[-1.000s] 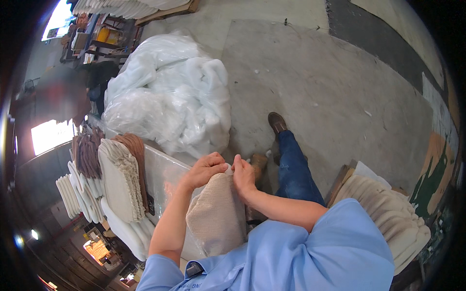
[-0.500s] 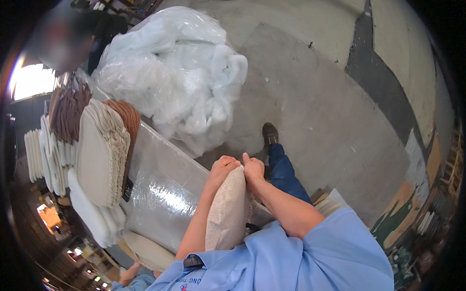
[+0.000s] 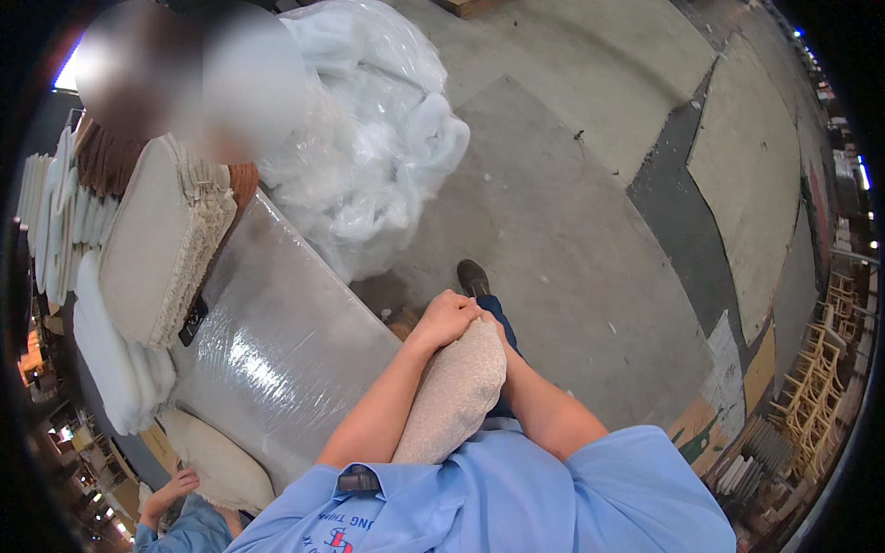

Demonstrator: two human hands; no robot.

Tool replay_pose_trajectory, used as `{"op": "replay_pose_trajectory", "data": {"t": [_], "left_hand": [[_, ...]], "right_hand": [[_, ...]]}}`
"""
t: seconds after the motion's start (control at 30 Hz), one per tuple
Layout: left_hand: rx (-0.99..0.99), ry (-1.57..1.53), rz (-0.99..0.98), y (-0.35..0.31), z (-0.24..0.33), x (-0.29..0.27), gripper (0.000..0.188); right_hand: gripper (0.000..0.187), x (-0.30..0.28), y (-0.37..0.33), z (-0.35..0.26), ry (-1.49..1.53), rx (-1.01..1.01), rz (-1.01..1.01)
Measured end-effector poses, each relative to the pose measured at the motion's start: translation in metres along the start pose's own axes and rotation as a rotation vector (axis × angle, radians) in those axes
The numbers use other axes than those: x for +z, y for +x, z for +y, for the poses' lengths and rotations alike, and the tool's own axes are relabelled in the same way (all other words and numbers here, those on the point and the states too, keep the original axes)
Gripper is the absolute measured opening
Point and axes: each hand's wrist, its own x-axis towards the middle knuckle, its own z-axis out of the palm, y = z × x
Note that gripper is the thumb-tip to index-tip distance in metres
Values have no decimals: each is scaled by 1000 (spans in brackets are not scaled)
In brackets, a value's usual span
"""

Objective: The person inserts foam inserts into pillow covers and closes the openings by hand. The person repeatedly picks up a cover, inserts a foam piece, and tucks the edges to seal the pillow, then places the finished pillow aside.

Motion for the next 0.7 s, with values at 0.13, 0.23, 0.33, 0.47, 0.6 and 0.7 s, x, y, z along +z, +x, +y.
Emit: {"op": "replay_pose_trajectory", "data": {"t": [0.13, 0.23, 0.33, 0.47, 0.6, 0.7], "left_hand": [[-68, -88, 63, -2, -17, -2, 34], [-44, -152, 134, -4, -29, 1, 33], [-82, -256, 135, -7, -34, -1, 34], [-200, -374, 63, -9, -37, -7, 44], [-240, -308, 114, -10, -42, -3, 43], [-239, -184, 107, -10, -46, -5, 43]], "right_hand": [[49, -1, 0, 10, -65, 22, 11], [48, -4, -4, 4, 238, 223, 42], [46, -4, -2, -3, 181, 288, 61], [45, 7, 17, -5, 89, 347, 76], [43, 17, 32, -4, 42, 387, 46], [43, 18, 28, -8, 7, 419, 11]]}}
